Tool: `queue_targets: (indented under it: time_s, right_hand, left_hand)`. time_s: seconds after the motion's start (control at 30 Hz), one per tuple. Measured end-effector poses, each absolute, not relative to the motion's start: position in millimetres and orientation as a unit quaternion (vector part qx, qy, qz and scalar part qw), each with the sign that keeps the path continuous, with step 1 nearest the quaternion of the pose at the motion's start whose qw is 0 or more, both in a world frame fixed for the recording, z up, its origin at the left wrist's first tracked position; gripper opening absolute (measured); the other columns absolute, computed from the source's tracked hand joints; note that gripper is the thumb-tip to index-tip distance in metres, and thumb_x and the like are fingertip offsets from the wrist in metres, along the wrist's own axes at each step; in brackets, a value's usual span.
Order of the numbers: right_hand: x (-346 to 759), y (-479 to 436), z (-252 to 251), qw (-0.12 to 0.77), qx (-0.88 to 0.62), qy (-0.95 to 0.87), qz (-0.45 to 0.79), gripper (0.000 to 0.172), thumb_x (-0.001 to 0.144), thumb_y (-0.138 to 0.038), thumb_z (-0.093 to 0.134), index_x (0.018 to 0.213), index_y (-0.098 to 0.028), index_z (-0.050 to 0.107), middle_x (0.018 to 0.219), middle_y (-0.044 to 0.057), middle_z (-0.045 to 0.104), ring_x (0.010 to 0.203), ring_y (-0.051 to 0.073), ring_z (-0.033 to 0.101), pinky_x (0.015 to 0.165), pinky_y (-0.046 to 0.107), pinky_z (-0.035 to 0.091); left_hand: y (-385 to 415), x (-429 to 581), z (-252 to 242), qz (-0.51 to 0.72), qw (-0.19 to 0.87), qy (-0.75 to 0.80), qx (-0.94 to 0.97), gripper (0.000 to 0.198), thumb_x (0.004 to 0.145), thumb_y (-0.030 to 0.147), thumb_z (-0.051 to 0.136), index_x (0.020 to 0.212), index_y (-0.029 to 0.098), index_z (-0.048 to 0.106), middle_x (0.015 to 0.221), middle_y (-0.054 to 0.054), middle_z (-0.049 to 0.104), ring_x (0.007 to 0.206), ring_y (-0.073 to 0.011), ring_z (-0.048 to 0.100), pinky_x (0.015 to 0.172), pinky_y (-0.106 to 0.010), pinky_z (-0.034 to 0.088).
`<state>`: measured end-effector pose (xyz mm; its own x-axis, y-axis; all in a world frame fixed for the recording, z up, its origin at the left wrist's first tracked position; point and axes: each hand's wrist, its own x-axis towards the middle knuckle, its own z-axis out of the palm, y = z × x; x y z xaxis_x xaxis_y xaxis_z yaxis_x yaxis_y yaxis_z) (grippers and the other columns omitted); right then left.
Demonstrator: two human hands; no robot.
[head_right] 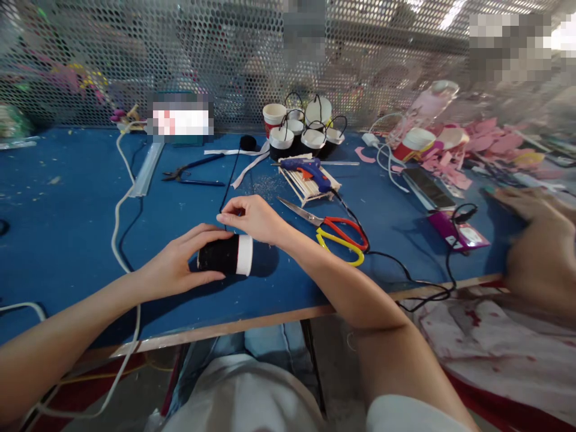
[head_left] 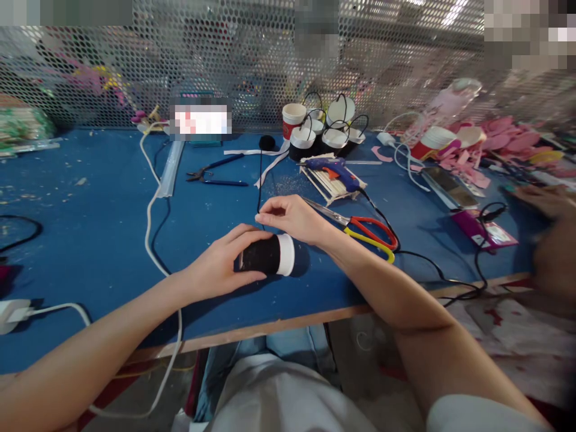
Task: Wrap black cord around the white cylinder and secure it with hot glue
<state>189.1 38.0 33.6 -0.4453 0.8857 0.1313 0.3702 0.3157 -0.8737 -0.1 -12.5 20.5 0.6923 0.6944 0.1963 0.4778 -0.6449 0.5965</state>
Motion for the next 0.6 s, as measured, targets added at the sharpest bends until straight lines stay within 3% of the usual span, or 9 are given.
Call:
queue_targets:
  time_s: [0.1, 0.2, 0.3, 0.37, 0.47, 0.53, 0.6]
  right_hand:
    - [200, 43, 41, 0.298, -0.474, -0.773, 0.299, 0.024, 0.081, -0.034, 0.053, 0.071, -0.014, 0.062, 0.061, 0.000, 0.060, 0.056, 0.010, 0.052, 0.056, 0.024, 0.039]
    - [226, 53, 59, 0.337, -0.527, -0.757, 0.190, 0.033, 0.086, -0.038, 0.043, 0.073, -0.014, 0.062, 0.060, 0.002, 0.061, 0.051, 0.010, 0.052, 0.054, 0.025, 0.039]
    - [260, 69, 74, 0.360, -0.594, -0.719, 0.023, 0.024, 0.084, -0.026, 0.044, 0.080, -0.013, 0.064, 0.072, 0.007, 0.064, 0.065, 0.015, 0.057, 0.063, 0.029, 0.042]
    - [281, 83, 74, 0.283, -0.646, -0.708, -0.045, 0.020, 0.076, -0.017, 0.049, 0.087, -0.011, 0.065, 0.082, 0.011, 0.064, 0.077, 0.021, 0.059, 0.072, 0.035, 0.043]
    - [302, 101, 61, 0.125, -0.716, -0.687, -0.028, 0.021, 0.069, -0.014, 0.054, 0.084, -0.005, 0.065, 0.079, 0.017, 0.063, 0.079, 0.027, 0.059, 0.071, 0.039, 0.044]
    - [308, 109, 50, 0.085, -0.733, -0.675, -0.013, 0.020, 0.068, -0.017, 0.055, 0.080, -0.004, 0.066, 0.074, 0.018, 0.062, 0.076, 0.028, 0.059, 0.067, 0.039, 0.044]
    - [311, 113, 41, 0.104, -0.742, -0.662, -0.010, 0.021, 0.068, -0.019, 0.055, 0.078, -0.005, 0.066, 0.073, 0.017, 0.062, 0.075, 0.028, 0.059, 0.065, 0.038, 0.045]
  left_hand:
    - [-11, -1, 22, 0.216, 0.258, 0.342, 0.878, 0.053, 0.076, 0.034, 0.062, 0.124, 0.022, 0.041, 0.121, -0.008, 0.048, 0.111, -0.0228, 0.050, 0.094, -0.035, 0.043]
    - [-9, -2, 23, 0.229, 0.249, 0.353, 0.872, 0.051, 0.076, 0.031, 0.062, 0.122, 0.021, 0.042, 0.120, -0.008, 0.049, 0.110, -0.0222, 0.050, 0.094, -0.035, 0.043]
    - [-6, -3, 23, 0.255, 0.230, 0.360, 0.868, 0.049, 0.075, 0.028, 0.063, 0.120, 0.021, 0.043, 0.119, -0.008, 0.051, 0.111, -0.0225, 0.050, 0.095, -0.038, 0.042]
    - [-4, -4, 22, 0.273, 0.216, 0.363, 0.865, 0.050, 0.074, 0.026, 0.064, 0.119, 0.020, 0.043, 0.119, -0.009, 0.051, 0.111, -0.0228, 0.050, 0.096, -0.039, 0.042]
    - [-3, -3, 19, 0.291, 0.190, 0.363, 0.864, 0.049, 0.074, 0.023, 0.063, 0.119, 0.021, 0.043, 0.120, -0.010, 0.049, 0.113, -0.0236, 0.048, 0.096, -0.042, 0.041]
    - [-3, -4, 17, 0.300, 0.172, 0.362, 0.866, 0.048, 0.075, 0.022, 0.062, 0.119, 0.022, 0.043, 0.121, -0.010, 0.047, 0.114, -0.0240, 0.048, 0.096, -0.043, 0.041]
    - [-3, -4, 15, 0.309, 0.161, 0.358, 0.866, 0.047, 0.076, 0.022, 0.062, 0.119, 0.022, 0.043, 0.120, -0.010, 0.047, 0.113, -0.0236, 0.048, 0.096, -0.043, 0.042]
